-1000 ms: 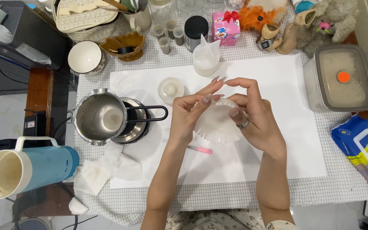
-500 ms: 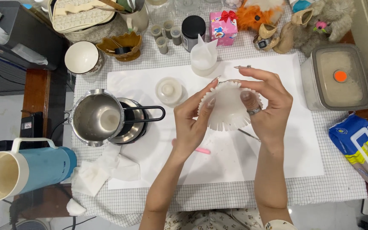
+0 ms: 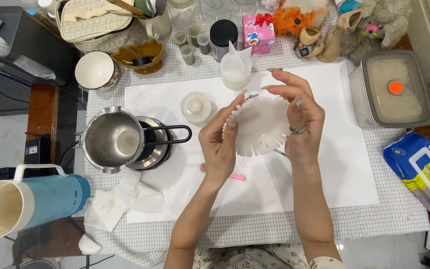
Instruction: Shaping a pleated paper mold and using a metal pick to adjust the pleats
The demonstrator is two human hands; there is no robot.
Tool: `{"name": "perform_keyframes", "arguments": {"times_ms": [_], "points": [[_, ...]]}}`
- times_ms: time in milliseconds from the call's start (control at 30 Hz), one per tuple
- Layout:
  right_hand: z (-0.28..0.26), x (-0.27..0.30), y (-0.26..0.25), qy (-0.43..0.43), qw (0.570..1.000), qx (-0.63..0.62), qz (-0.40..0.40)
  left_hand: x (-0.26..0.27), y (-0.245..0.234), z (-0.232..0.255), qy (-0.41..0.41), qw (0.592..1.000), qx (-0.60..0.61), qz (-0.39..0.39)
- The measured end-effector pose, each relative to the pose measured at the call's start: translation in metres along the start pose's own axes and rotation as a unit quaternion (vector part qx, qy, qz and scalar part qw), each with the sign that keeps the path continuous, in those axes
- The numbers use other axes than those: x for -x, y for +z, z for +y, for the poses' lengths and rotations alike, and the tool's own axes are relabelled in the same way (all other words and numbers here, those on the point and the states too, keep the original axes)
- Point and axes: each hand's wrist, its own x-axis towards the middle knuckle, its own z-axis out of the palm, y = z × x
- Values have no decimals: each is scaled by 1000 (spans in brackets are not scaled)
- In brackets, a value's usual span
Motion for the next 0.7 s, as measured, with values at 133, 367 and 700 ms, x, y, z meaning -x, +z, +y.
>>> {"name": "perform_keyframes", "arguments": {"times_ms": [133, 367, 700], "points": [[12, -1, -10, -3, 1000, 2, -3, -2, -5, 0, -32, 999, 19, 18], [0, 0, -12, -27, 998, 52, -19, -3, 0, 7, -60, 997, 57, 5], [-11, -1, -23, 35, 989, 52, -135, -1, -2, 4, -8, 996, 75, 37]]}}
